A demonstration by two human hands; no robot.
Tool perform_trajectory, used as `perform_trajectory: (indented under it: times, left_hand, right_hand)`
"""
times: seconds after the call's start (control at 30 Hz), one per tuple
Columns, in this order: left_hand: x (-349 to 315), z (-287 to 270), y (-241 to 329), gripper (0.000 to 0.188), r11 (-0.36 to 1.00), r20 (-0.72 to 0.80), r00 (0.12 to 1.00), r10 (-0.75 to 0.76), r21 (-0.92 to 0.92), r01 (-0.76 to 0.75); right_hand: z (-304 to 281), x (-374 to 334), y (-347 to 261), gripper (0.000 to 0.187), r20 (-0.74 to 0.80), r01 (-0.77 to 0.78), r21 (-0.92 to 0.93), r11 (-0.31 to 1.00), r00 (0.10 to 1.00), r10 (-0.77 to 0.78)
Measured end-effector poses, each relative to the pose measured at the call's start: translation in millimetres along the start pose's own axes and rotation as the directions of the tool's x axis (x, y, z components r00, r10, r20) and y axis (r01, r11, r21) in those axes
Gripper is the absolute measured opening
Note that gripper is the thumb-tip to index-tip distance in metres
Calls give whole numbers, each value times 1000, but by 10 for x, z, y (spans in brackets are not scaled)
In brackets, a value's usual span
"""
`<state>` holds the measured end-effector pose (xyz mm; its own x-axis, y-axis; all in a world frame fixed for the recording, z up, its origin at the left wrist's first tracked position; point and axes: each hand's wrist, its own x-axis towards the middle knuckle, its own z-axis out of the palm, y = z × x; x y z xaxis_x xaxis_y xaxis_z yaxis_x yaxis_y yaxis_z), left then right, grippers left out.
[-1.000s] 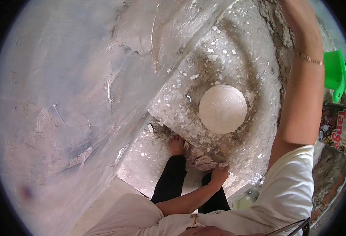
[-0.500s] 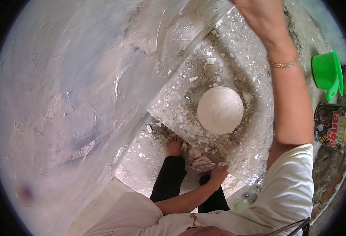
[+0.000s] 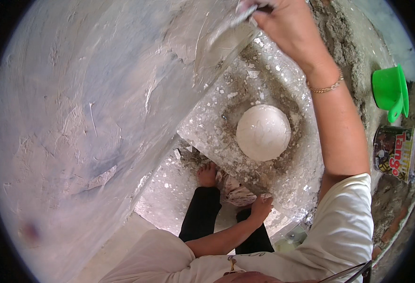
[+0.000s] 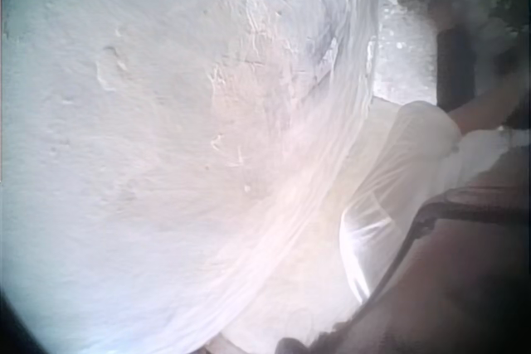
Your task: The person prepares a white filler paste by pouring water into a small bowl, adding powder from a container, and mixing it by hand with a putty knife before applying it to a wall.
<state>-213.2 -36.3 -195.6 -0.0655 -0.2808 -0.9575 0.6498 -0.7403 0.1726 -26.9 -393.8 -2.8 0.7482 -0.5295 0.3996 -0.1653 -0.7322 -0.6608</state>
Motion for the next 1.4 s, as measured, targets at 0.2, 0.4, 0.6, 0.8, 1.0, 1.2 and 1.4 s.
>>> perform_trajectory:
  times: [0.2,0.4,0.6,0.8,1.0,1.2,1.4]
  left_hand:
    - [17,-15,-3,39,1000,49,998,28,0,-28]
    - [35,-42,-46,35,998,18,999,46,-43,-45]
    - [-9,-17,10,35,998,56,998,35,46,-38]
    - [-23,2,-30,34,999,55,998,39,-14,-38]
    - [-8,-60,-13,38,1000,46,999,24,-10,-24]
    - [10,-21,-52,36,999,40,999,10,-50,-8]
    - [-4,-54,19,37,1000,57,998,2,-22,0]
  right_hand:
    - [-463,-12,-136,18,-344,-9,264,964,933,103]
    - [-116,-243,-152,24,-666,-99,221,970,712,224]
    - [1031,-515,334,47,-695,6,-272,962,691,-201]
    - [1402,-1082,437,52,-371,-159,-276,948,927,48]
    - [982,-1143,225,45,-428,-207,-50,977,888,166]
    - [460,-465,494,26,-554,-308,86,948,776,302]
    - [656,-611,221,26,-472,-264,23,964,847,243]
